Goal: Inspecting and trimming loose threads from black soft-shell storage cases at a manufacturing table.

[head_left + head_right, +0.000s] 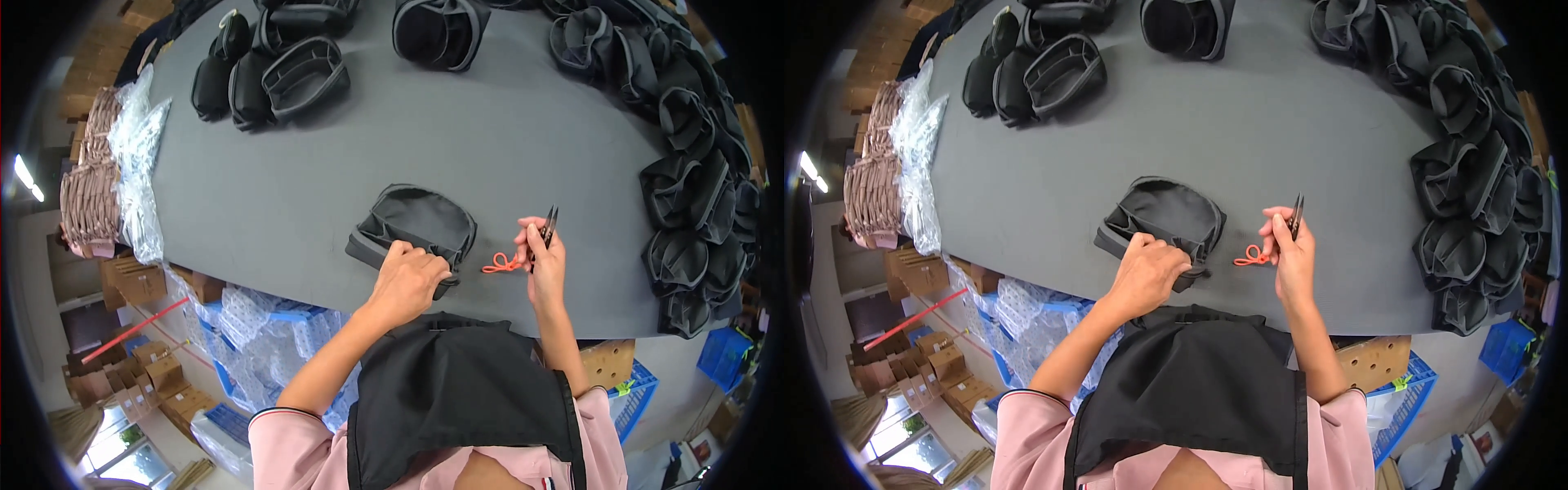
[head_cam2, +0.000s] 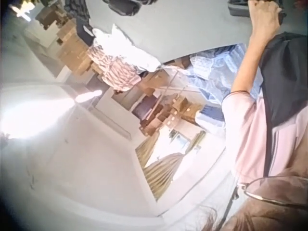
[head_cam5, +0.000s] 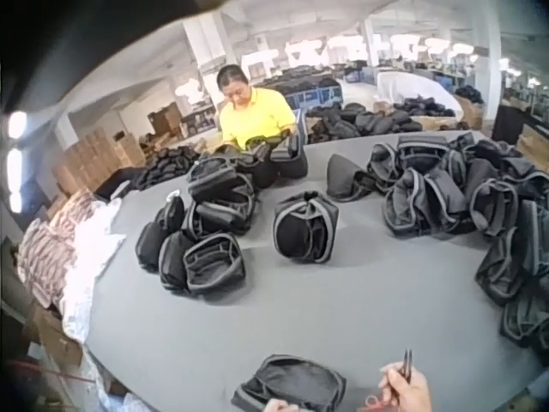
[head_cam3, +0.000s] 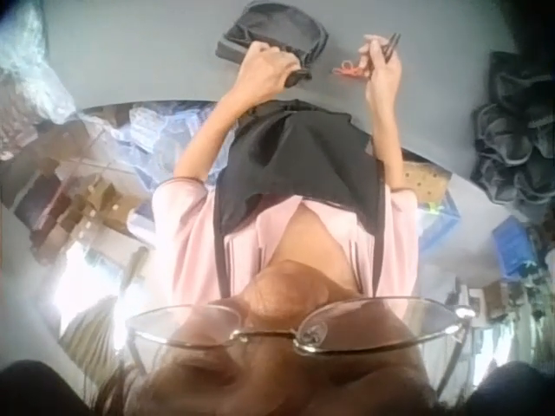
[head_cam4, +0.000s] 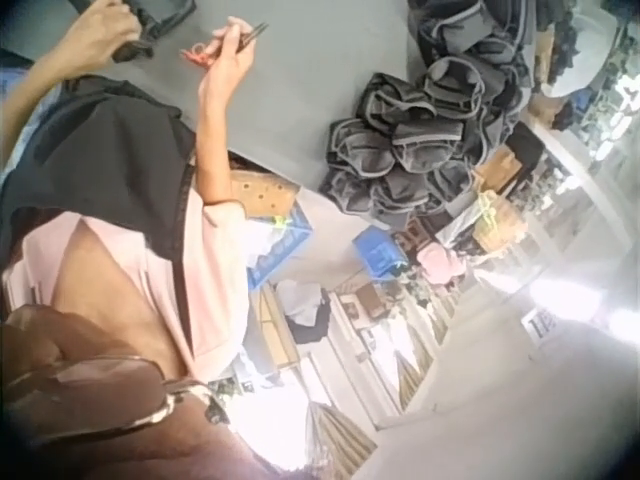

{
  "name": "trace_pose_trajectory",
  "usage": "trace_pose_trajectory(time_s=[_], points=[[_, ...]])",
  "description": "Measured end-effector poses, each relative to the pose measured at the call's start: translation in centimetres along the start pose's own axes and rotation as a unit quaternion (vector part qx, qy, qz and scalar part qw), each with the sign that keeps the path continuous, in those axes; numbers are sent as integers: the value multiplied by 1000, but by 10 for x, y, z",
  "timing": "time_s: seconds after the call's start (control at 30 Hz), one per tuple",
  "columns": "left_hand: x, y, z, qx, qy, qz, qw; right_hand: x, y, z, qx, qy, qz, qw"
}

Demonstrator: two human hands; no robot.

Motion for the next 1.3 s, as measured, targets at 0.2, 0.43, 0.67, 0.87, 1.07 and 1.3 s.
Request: trace_pose_trajectory(time_s=[0.2, 0.43, 0.67, 0.87, 1.07, 1.3], points=[[0, -2, 3, 8, 11, 24, 1000, 1, -24, -37, 86, 128, -13, 988], [1, -1, 80, -115, 539, 209, 808, 41, -11, -43, 112, 50, -66, 990], [82, -15, 20, -275, 755, 439, 401, 16, -24, 13, -73, -15, -89, 993], [117, -97, 240, -411, 495, 45, 764, 27, -12, 42, -46, -51, -31, 997], [155, -135, 285, -450, 18, 154, 879, 75, -56, 74, -101, 36, 27, 994], [175, -135, 190, -273, 116, 166, 940, 155, -204, 142, -288, 386, 287, 828]])
Point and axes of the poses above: each hand's wrist, its own y-axis away from the middle knuckle, its own z-axis out of the back of the hand, x = y × z, the point moved 2 cm from there along -y, towards the middle knuckle, and after that the axes turned 4 degrees about y, right-handed, at the moved point
